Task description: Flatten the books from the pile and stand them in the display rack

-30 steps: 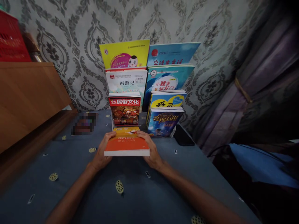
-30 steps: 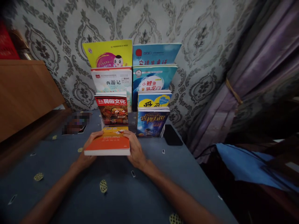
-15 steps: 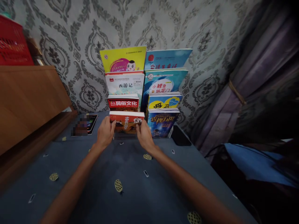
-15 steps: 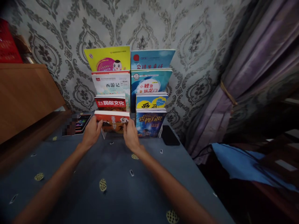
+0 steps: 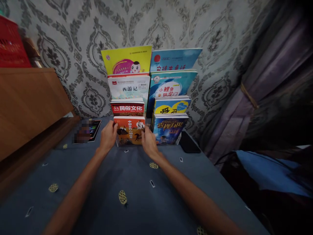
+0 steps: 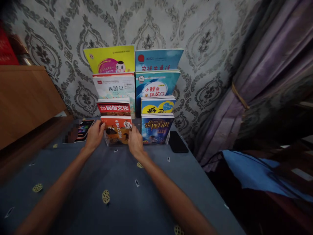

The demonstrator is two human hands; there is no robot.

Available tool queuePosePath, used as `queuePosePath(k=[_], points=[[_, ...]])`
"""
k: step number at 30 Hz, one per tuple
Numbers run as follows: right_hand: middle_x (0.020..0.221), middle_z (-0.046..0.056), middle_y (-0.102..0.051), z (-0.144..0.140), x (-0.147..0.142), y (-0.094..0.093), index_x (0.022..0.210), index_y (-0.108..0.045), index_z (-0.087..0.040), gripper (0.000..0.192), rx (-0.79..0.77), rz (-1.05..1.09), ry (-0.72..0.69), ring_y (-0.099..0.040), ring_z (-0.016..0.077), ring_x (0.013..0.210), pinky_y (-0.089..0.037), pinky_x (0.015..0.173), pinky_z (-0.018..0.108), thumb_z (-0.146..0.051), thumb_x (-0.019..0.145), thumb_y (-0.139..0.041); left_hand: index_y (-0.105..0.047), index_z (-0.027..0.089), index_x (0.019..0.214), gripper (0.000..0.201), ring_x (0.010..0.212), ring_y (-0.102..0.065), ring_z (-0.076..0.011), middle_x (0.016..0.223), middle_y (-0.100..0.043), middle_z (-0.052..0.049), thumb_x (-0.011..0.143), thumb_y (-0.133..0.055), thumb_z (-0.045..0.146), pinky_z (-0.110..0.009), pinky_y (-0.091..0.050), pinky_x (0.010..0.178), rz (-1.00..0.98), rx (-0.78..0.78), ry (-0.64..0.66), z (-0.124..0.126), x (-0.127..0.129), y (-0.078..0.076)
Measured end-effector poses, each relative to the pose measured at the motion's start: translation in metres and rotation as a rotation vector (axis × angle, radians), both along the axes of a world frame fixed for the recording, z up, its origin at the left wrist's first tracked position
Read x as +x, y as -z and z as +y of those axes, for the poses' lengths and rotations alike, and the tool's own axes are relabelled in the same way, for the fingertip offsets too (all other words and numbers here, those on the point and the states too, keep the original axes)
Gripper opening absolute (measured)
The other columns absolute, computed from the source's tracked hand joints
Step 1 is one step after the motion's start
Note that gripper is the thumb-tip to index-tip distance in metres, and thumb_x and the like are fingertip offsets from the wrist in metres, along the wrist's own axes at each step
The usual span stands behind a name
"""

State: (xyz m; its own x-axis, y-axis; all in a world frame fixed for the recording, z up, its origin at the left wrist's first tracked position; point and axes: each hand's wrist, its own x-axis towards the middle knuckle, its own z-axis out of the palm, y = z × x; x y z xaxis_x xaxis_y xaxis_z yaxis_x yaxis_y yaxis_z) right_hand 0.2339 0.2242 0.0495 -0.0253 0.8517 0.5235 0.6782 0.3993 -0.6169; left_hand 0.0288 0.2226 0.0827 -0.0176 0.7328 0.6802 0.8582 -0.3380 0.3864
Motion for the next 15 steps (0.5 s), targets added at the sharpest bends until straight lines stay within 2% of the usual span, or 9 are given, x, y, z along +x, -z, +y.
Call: queuePosePath(k=[4, 7, 12, 15], points=[[0.102, 0.02, -0.073, -0.009, -0.006, -0.006, 0.146, -0.038, -0.003, 0.049, -0.156, -0.138, 0.043, -0.071, 0.0271, 0.088, -0.051, 0.077, 0.035, -0.013, 0.099, -0.032, -0.048, 0.022, 0.083, 0.023, 0.078, -0.06, -0.0204, 0.082, -0.062, -0.005, 0.102, -0.038, 0.031, -0.028, -0.039, 0.068, 0.054, -0.016, -0.049, 0.002, -0.002, -0.002], [0.103, 0.021, -0.074, -0.016, -0.009, -0.009, 0.149, -0.032, -0.002, 0.051, -0.214, -0.199, 0.056, -0.072, 0.0279, 0.088, -0.051, 0.076, 0.035, -0.012, 0.099, -0.034, -0.051, 0.021, 0.087, 0.021, 0.082, -0.062, -0.0218, 0.087, -0.065, -0.007, 0.102, -0.039, 0.031, -0.029, -0.04, 0.069, 0.099, -0.06, -0.113, 0.003, -0.001, -0.006], [0.118, 0.022, -0.069, -0.018, -0.011, -0.007, 0.147, -0.034, -0.006, 0.05, -0.169, -0.18, 0.052, -0.071, 0.0269, 0.097, -0.052, 0.083, 0.036, -0.012, 0.097, -0.037, -0.054, 0.019, 0.098, 0.02, 0.086, -0.067, -0.0244, 0.093, -0.07, -0.009, 0.104, -0.038, 0.03, -0.029, -0.04, 0.067, 0.19, -0.156, -0.218, 0.001, 0.004, -0.01], [0.123, 0.024, -0.064, -0.016, -0.01, -0.005, 0.145, -0.039, -0.004, 0.048, -0.163, -0.207, 0.068, -0.069, 0.028, 0.1, -0.053, 0.086, 0.038, -0.014, 0.098, -0.036, -0.053, 0.018, 0.1, 0.019, 0.087, -0.068, -0.0245, 0.096, -0.071, -0.009, 0.105, -0.038, 0.03, -0.029, -0.039, 0.066, 0.217, -0.178, -0.241, -0.002, 0.005, -0.011]])
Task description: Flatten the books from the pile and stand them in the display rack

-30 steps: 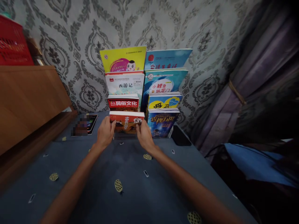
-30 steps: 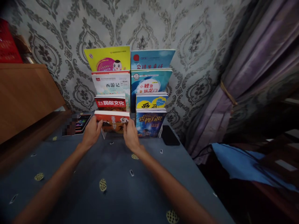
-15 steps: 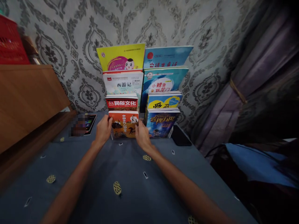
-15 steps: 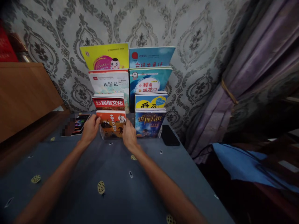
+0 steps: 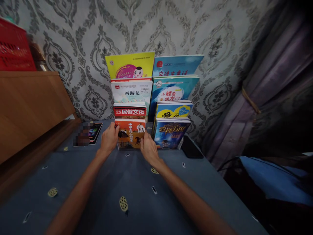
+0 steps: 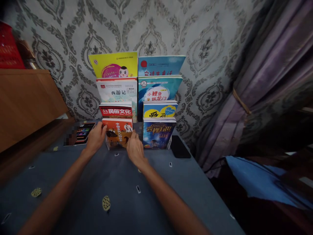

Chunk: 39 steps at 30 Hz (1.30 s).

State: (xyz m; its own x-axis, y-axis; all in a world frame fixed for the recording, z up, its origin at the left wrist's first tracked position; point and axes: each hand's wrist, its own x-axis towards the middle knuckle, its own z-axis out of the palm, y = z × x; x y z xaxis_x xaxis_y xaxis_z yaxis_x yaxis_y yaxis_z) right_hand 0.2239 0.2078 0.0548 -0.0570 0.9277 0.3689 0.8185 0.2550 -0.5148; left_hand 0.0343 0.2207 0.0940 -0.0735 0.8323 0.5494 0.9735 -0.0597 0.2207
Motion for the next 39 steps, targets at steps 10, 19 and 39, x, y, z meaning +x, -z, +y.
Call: queuePosePath(k=[10, 19, 39], points=[[0.118, 0.023, -0.059, 0.01, 0.002, 0.018, 0.14, -0.046, -0.001, 0.049, 0.149, 0.101, 0.0, -0.059, 0.032, 0.113, -0.05, 0.099, 0.047, -0.017, 0.094, -0.037, -0.053, 0.02, 0.104, 0.019, 0.09, -0.069, -0.0241, 0.1, -0.072, -0.009, 0.105, -0.039, 0.033, -0.029, -0.041, 0.067, 0.017, -0.039, 0.0, -0.004, -0.003, -0.001], [0.116, 0.02, -0.058, 0.011, 0.005, 0.026, 0.147, -0.04, -0.008, 0.055, 0.188, 0.23, -0.072, -0.059, 0.0313, 0.11, -0.049, 0.098, 0.051, -0.022, 0.095, -0.035, -0.054, 0.02, 0.112, 0.024, 0.09, -0.071, -0.0243, 0.097, -0.073, -0.008, 0.105, -0.038, 0.036, -0.029, -0.044, 0.07, -0.02, -0.019, 0.035, -0.01, -0.009, 0.008], [0.111, 0.018, -0.057, -0.014, 0.011, 0.051, 0.155, -0.029, -0.007, 0.06, 0.231, 0.279, -0.164, -0.061, 0.0279, 0.103, -0.05, 0.098, 0.049, -0.027, 0.098, -0.036, -0.054, 0.011, 0.135, 0.047, 0.135, -0.05, -0.0386, 0.143, -0.055, -0.026, 0.1, -0.034, 0.036, -0.061, -0.044, 0.103, 0.155, -0.472, -0.298, 0.027, -0.165, 0.076]])
